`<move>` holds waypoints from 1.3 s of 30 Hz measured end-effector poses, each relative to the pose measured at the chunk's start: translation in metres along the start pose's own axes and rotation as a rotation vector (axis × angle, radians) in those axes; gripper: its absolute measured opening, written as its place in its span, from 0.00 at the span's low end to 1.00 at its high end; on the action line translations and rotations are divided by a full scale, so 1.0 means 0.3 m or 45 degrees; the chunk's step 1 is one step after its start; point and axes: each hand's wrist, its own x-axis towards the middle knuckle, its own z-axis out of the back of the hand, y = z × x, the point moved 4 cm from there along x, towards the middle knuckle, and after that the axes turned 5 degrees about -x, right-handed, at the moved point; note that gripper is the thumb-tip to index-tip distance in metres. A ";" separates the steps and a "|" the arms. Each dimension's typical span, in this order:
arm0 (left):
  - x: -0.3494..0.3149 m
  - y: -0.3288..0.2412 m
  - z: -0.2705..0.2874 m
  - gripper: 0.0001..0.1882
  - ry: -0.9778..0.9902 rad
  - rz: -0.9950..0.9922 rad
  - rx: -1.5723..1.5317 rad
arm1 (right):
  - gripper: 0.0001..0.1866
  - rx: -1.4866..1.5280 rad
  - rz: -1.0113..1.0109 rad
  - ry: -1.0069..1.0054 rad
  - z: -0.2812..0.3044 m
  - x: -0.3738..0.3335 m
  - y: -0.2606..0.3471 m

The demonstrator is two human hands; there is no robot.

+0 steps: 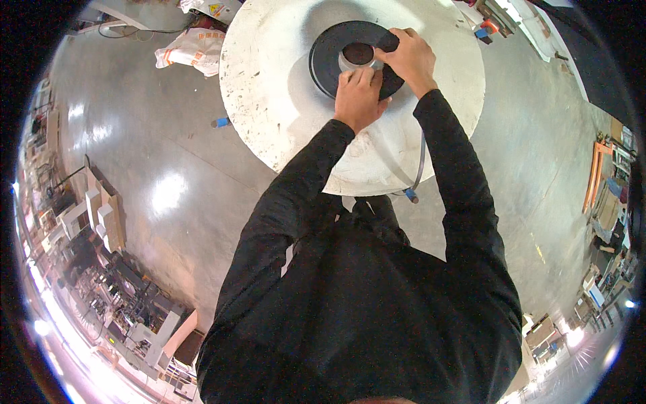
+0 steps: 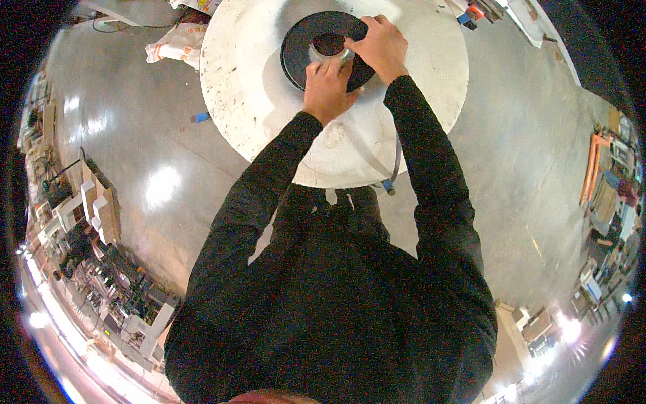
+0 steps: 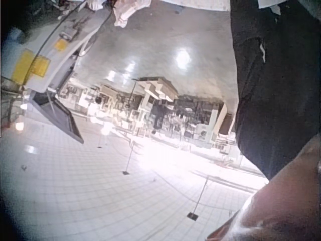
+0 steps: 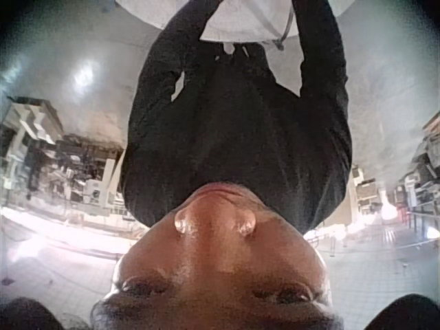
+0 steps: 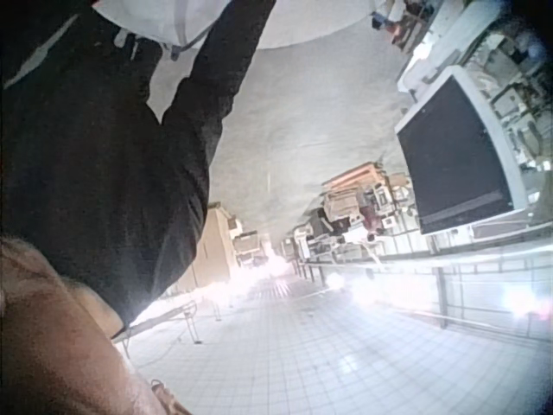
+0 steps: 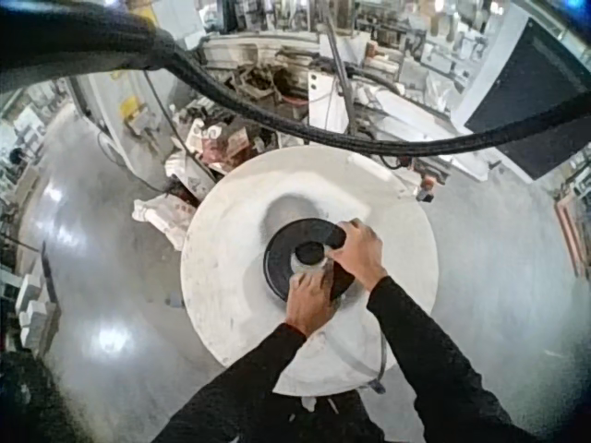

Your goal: The person picks up a roll of edge banding, places it on a rotating turntable, feeds the end through a guide, and then moves to the side to pick up a circular object.

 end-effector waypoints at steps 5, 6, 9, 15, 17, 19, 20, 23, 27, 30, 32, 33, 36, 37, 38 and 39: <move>0.044 -0.012 -0.034 0.35 -0.018 0.051 0.115 | 0.37 -0.067 0.035 0.173 -0.007 0.064 -0.016; 0.065 -0.010 -0.036 0.34 -0.042 0.032 0.134 | 0.37 -0.107 0.064 0.125 -0.019 0.083 -0.019; 0.098 -0.005 -0.042 0.33 -0.061 0.060 0.162 | 0.36 -0.168 0.134 0.088 -0.040 0.135 -0.036; 0.095 -0.026 -0.090 0.31 -0.075 0.106 0.316 | 0.37 -0.072 0.143 0.260 -0.090 0.154 -0.067; 0.085 -0.026 -0.107 0.32 -0.085 0.121 0.349 | 0.38 -0.047 0.139 0.252 -0.119 0.153 -0.096; 0.066 -0.005 -0.134 0.32 -0.088 0.146 0.337 | 0.37 -0.067 0.142 0.243 -0.138 0.148 -0.098; 0.052 0.002 -0.145 0.33 -0.097 0.144 0.356 | 0.37 -0.046 0.134 0.252 -0.152 0.140 -0.096; 0.032 0.006 -0.176 0.34 -0.129 0.120 0.373 | 0.37 -0.010 0.095 0.255 -0.204 0.113 -0.136; -0.011 0.015 -0.173 0.35 -0.115 0.130 0.345 | 0.40 0.025 0.077 0.235 -0.238 0.079 -0.142; -0.054 0.007 -0.145 0.33 -0.064 0.099 0.321 | 0.41 0.221 -0.006 0.270 -0.245 0.013 -0.202; -0.097 0.000 -0.103 0.32 -0.099 0.056 0.281 | 0.39 0.286 -0.052 0.266 -0.228 -0.050 -0.238; -0.120 -0.006 -0.079 0.32 -0.119 0.036 0.263 | 0.36 0.335 -0.108 0.232 -0.212 -0.101 -0.265; -0.203 -0.051 -0.053 0.26 -0.086 0.131 0.022 | 0.29 0.487 -0.298 0.211 -0.168 -0.257 -0.320; -0.213 -0.070 -0.064 0.25 -0.072 0.168 -0.054 | 0.28 0.539 -0.385 0.254 -0.150 -0.311 -0.329; -0.212 -0.100 -0.089 0.25 -0.063 0.189 -0.048 | 0.27 0.591 -0.472 0.297 -0.138 -0.353 -0.337; -0.211 -0.141 -0.119 0.25 -0.011 0.252 -0.157 | 0.26 0.573 -0.497 0.274 -0.121 -0.386 -0.341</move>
